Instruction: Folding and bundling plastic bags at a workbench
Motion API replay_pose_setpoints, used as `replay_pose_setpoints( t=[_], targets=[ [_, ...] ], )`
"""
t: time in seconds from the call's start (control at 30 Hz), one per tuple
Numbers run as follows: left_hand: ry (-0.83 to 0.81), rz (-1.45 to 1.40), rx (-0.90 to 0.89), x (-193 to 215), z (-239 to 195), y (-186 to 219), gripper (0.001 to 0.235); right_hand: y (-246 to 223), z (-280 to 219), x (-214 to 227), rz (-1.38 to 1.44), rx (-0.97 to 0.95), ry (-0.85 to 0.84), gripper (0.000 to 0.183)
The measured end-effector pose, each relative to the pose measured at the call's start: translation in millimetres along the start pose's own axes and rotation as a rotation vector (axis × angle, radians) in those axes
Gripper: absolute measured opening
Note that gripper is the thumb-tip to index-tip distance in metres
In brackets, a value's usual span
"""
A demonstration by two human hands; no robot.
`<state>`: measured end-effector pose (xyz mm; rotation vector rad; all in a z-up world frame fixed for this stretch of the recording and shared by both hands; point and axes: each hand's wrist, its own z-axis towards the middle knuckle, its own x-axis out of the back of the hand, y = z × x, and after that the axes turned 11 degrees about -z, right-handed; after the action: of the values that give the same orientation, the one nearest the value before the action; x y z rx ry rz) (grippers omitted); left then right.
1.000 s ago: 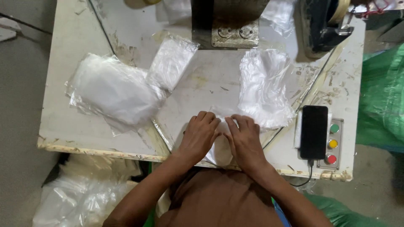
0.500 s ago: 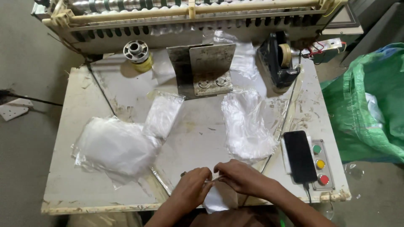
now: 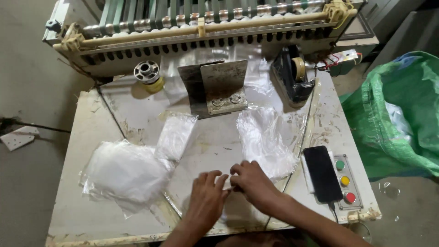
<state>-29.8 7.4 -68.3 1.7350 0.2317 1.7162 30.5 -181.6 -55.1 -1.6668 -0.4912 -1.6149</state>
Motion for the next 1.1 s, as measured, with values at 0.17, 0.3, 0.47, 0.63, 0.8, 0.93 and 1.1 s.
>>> replay_pose_setpoints(
  t=[0.17,0.3,0.47,0.63,0.8,0.93,1.1],
  targets=[
    [-0.232,-0.736,0.238,117,19,19,0.016,66,18,101,0.698,-0.289,0.011,0.039],
    [0.261,-0.313,-0.219,109,3,9,0.041,171,28,137,0.692,-0.755,0.519,0.053],
    [0.325,-0.093,-0.335,41,-15,-9,0.029,307,28,86,0.236,-0.902,0.431,0.047],
    [0.342,-0.138,-0.242,5,-24,-3,0.026,299,52,91,0.584,-1.095,0.206,0.046],
    [0.414,-0.126,-0.214,2,-25,2,0.025,267,39,111,0.585,-1.003,0.519,0.028],
    [0.496,-0.054,-0.229,-2,-19,9,0.02,277,5,62,0.502,-1.043,0.484,0.026],
    [0.446,0.025,-0.276,-19,-22,11,0.027,171,-10,58,0.446,-1.0,0.273,0.036]
  ],
)
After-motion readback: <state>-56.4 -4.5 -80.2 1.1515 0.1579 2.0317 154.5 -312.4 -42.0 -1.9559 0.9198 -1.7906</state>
